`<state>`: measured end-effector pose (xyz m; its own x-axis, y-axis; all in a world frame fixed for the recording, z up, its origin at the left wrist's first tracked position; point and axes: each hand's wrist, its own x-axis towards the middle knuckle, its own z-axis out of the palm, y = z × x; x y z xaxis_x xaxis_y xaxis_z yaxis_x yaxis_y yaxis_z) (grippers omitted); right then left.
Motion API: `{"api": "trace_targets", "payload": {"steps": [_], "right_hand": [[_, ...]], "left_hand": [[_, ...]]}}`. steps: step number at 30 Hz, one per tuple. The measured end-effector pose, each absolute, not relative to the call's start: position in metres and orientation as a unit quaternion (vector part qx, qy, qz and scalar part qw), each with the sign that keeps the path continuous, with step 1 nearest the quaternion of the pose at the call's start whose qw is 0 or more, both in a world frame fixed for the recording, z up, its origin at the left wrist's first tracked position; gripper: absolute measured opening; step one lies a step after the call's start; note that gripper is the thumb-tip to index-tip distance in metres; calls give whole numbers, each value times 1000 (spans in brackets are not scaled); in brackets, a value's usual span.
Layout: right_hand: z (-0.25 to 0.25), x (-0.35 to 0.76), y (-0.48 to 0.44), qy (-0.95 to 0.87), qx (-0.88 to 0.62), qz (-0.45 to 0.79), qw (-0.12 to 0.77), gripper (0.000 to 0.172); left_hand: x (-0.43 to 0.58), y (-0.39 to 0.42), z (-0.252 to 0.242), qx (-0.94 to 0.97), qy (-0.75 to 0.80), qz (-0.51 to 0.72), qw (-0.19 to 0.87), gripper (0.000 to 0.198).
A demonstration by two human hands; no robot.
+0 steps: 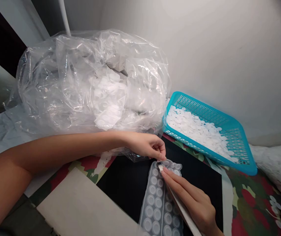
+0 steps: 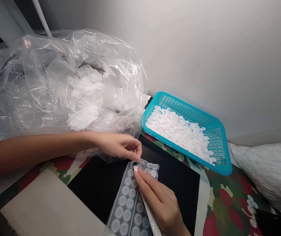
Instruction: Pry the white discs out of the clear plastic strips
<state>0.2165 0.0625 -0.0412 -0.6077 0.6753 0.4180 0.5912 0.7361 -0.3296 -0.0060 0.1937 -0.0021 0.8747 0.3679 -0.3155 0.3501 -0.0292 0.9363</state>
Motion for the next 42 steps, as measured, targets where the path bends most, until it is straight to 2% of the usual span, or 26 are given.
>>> {"api": "trace_targets", "payload": {"steps": [3, 9, 20, 27, 32, 38, 42], "right_hand": [[-41, 214, 63, -888, -365, 82, 268, 46], [-41, 208, 56, -864, -378, 58, 328, 53], [-52, 214, 53, -887, -338, 85, 302, 59], [-41, 213, 58, -907, -327, 104, 242, 46], [-36, 208, 59, -907, -309, 83, 273, 46], [-39, 206, 57, -885, -341, 66, 309, 45], [-40, 207, 59, -862, -381, 70, 326, 41]], "left_hand": [[-6, 194, -4, 704, 245, 18, 666, 14], [-4, 193, -2, 719, 289, 37, 632, 14], [-6, 194, 0, 729, 294, 22, 618, 15], [-5, 194, -3, 673, 233, 2, 701, 12], [-4, 192, -3, 646, 198, 3, 737, 9], [-3, 190, -1, 678, 258, 41, 687, 13], [-3, 186, -2, 727, 309, 60, 610, 7]]}}
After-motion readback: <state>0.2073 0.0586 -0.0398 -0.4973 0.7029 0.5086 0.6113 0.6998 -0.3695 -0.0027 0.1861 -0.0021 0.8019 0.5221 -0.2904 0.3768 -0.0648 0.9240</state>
